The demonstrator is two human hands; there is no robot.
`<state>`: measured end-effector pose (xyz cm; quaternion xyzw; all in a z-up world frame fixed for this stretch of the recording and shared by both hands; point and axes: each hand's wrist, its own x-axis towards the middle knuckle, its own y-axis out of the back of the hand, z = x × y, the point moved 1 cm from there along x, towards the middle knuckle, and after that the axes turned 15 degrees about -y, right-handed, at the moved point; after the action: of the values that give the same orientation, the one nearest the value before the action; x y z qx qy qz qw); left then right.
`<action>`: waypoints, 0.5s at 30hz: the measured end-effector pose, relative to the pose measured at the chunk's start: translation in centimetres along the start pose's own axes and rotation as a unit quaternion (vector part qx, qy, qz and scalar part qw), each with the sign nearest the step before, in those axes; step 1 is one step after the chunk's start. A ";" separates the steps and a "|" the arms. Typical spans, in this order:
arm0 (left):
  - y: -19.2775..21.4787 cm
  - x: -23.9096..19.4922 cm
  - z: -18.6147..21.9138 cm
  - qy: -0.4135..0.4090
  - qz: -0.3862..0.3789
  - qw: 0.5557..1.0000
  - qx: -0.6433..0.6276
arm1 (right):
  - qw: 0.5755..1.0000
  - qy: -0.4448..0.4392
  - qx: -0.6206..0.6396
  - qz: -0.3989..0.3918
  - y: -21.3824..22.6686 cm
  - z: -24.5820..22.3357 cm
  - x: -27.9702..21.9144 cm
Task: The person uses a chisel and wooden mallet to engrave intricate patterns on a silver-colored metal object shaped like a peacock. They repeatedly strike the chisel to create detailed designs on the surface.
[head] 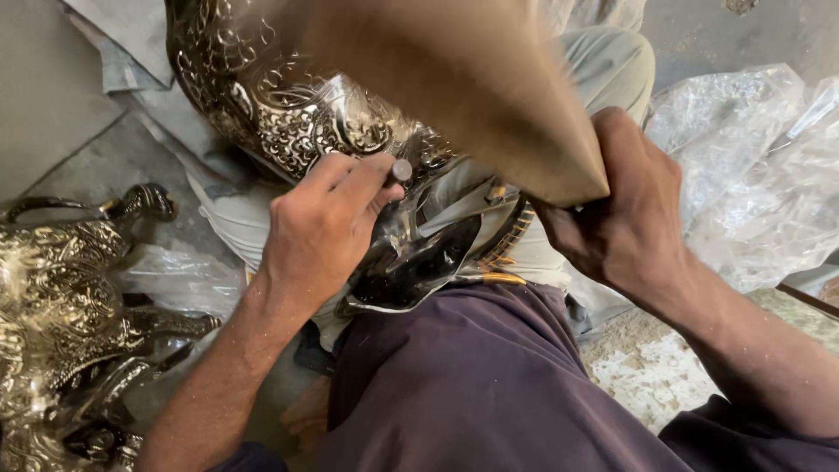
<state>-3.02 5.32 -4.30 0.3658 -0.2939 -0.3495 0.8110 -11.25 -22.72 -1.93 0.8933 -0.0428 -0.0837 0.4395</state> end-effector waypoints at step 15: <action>0.0 -0.6 0.0 0.037 0.065 0.997 -0.003 | 0.992 0.024 -0.100 -0.067 1.2 -2.8 2.5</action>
<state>-3.35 5.82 -4.40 0.3558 -0.2857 -0.2829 0.8437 -8.25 -21.61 0.43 0.8475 0.0366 -0.0952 0.5208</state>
